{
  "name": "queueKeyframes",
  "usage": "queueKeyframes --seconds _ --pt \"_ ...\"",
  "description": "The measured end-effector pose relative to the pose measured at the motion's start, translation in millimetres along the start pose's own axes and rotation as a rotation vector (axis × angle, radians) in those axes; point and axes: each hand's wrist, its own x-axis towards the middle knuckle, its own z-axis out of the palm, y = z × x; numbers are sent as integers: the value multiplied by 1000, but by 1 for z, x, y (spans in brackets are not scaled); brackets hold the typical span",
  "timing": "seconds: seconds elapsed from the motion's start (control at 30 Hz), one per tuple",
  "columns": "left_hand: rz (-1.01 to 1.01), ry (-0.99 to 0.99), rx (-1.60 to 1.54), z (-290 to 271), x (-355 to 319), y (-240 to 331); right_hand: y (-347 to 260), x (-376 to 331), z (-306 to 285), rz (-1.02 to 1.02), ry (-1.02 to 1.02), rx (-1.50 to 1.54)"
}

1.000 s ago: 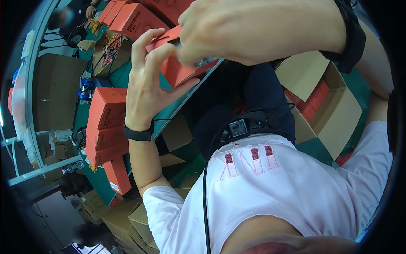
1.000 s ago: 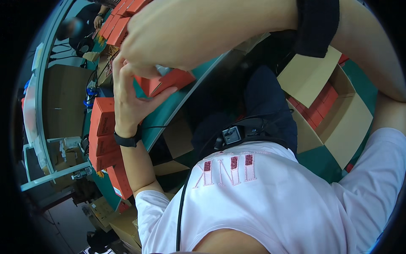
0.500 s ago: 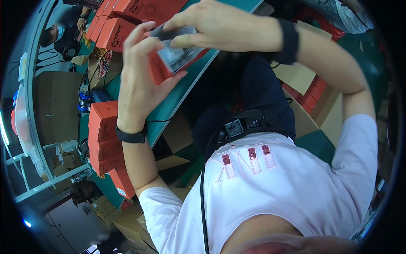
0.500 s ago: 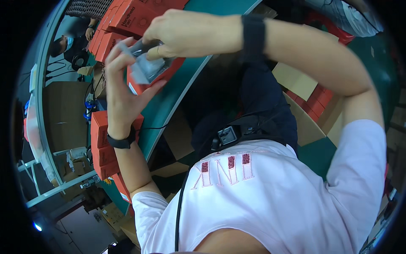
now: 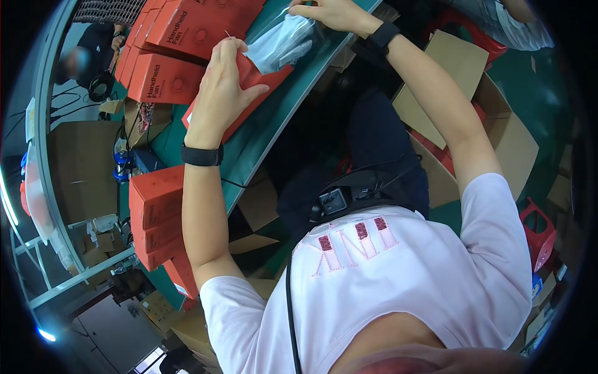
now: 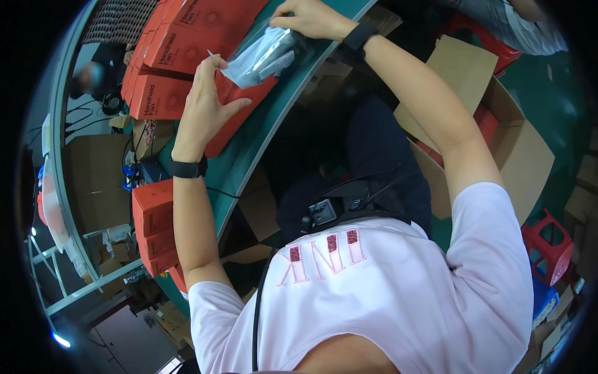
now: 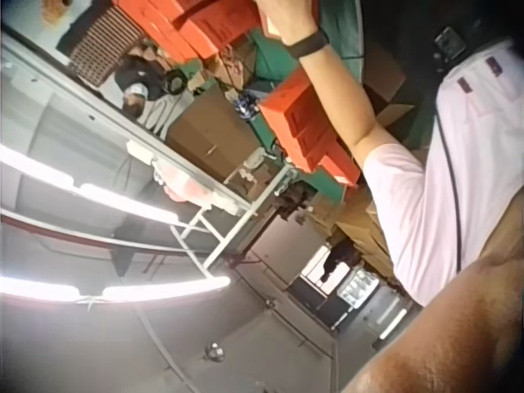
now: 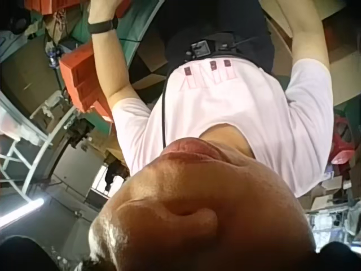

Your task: The person packages handheld electronic devices by hand, placing each device into a protective sleeve, then inserting the sleeved device into a red box.

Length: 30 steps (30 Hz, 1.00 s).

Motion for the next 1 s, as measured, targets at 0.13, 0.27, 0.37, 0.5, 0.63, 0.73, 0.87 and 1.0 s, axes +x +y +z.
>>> queueKeyframes --seconds 0.13,0.27,0.37,0.5,0.63,0.73,0.87,1.0 --pt "9 21 -3 9 -5 -6 3 -11 1 56 15 20" --pt "-118 42 -165 11 -14 -2 -62 -11 -24 -168 136 -78" --pt "-165 63 -207 12 -9 1 -83 14 -40 72 -544 -475" --pt "-267 76 -234 19 -5 1 -72 34 -35 116 -636 -507" --pt "-303 129 -250 33 -6 5 -47 22 -27 -161 -483 -467" --pt "-291 213 -323 40 -5 4 -45 24 -16 -397 -195 -180" --pt "-353 327 -244 48 -4 4 -82 29 12 -255 2 61" --pt "-330 373 -174 40 -9 17 -86 31 29 -225 246 101"
